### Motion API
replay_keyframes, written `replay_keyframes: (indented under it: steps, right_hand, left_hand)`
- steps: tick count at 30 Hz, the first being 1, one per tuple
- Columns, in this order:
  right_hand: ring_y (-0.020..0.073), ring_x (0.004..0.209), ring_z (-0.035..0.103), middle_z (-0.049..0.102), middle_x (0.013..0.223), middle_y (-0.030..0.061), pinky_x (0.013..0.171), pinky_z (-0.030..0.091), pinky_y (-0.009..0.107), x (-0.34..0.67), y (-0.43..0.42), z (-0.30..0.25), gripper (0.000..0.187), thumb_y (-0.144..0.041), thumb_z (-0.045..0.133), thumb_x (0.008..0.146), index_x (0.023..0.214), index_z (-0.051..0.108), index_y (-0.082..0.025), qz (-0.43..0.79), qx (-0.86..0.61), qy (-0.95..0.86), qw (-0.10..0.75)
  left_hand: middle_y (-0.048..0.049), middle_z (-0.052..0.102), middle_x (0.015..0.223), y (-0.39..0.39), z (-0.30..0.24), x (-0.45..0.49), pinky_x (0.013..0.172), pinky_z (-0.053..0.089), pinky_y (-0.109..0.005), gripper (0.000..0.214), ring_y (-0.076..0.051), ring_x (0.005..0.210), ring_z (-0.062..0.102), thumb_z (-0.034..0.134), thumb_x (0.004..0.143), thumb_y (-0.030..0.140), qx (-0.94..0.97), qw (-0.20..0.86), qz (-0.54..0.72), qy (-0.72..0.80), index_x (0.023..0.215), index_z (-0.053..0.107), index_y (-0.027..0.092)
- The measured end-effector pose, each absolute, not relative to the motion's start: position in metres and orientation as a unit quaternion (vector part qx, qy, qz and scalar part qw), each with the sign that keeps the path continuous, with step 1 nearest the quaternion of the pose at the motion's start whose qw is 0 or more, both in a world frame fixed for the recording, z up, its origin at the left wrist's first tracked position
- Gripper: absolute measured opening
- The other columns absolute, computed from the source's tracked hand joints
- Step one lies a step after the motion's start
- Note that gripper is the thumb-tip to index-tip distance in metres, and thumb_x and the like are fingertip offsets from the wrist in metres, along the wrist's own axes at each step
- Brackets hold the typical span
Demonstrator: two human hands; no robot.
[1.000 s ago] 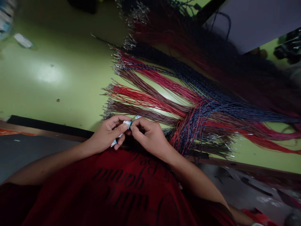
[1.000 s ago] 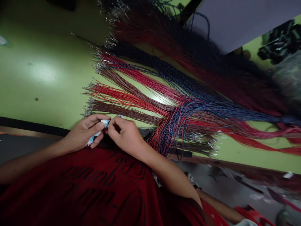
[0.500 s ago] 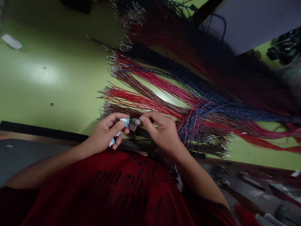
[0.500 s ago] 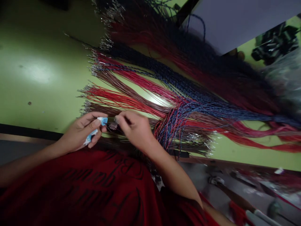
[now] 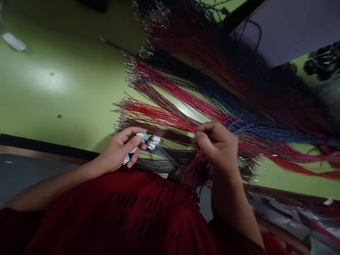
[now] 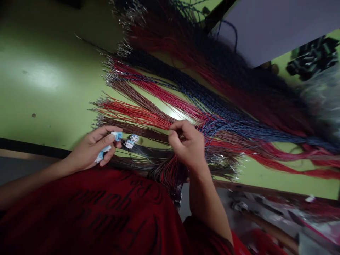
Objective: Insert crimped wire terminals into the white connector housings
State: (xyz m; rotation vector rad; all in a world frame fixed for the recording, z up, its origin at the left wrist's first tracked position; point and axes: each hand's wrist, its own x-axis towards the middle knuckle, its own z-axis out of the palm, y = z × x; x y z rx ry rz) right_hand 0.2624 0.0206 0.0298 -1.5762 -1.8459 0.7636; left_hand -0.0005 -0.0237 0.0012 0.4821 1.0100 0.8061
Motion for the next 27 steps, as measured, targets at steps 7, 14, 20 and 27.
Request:
replay_keyframes:
  steps: [7, 14, 20, 27]
  right_hand:
    - [0.0123, 0.064, 0.061, 0.068, 0.077, -0.0001, 0.058, 0.046, 0.025, 0.259, 0.012, 0.058, 0.009, -0.021, 0.069, 0.082, 0.091, 0.067, -0.022, 0.361, -0.531, -0.693, 0.329]
    - [0.0159, 0.074, 0.066, 0.074, 0.086, 0.0063, 0.07, 0.05, 0.028, 0.224, 0.033, 0.034, 0.017, -0.021, 0.056, 0.092, 0.094, 0.073, -0.018, 0.237, -0.493, -0.816, 0.187]
    - [0.0153, 0.06, 0.061, 0.069, 0.067, 0.0025, 0.058, 0.045, 0.027, 0.278, 0.034, 0.05, 0.01, -0.016, 0.061, 0.084, 0.078, 0.069, -0.018, 0.259, -0.635, -0.716, 0.132]
    - [0.0103, 0.074, 0.067, 0.074, 0.084, 0.0012, 0.068, 0.051, 0.02, 0.215, 0.005, 0.1, 0.005, -0.015, 0.067, 0.088, 0.09, 0.07, -0.018, 0.551, -0.389, -0.691, 0.259]
  left_hand:
    - [0.0014, 0.066, 0.071, -0.023, 0.005, 0.004, 0.03, 0.04, -0.014, 0.038, -0.005, 0.036, 0.05, 0.072, 0.085, 0.041, 0.232, 0.771, 0.375, 0.46, 0.108, 0.058, 0.015]
    - [0.0019, 0.065, 0.071, -0.02, 0.011, 0.005, 0.029, 0.039, -0.016, 0.034, -0.006, 0.036, 0.049, 0.072, 0.084, 0.036, 0.24, 0.762, 0.375, 0.471, 0.106, 0.058, 0.015]
    - [0.0007, 0.065, 0.069, -0.017, 0.011, 0.001, 0.029, 0.037, -0.015, 0.038, -0.006, 0.034, 0.047, 0.064, 0.087, 0.028, 0.198, 0.768, 0.364, 0.489, 0.122, 0.055, 0.014]
    - [0.0039, 0.064, 0.067, -0.015, 0.011, 0.009, 0.029, 0.034, -0.015, 0.062, -0.007, 0.034, 0.048, 0.07, 0.085, 0.034, 0.225, 0.798, 0.325, 0.455, 0.141, 0.046, 0.02]
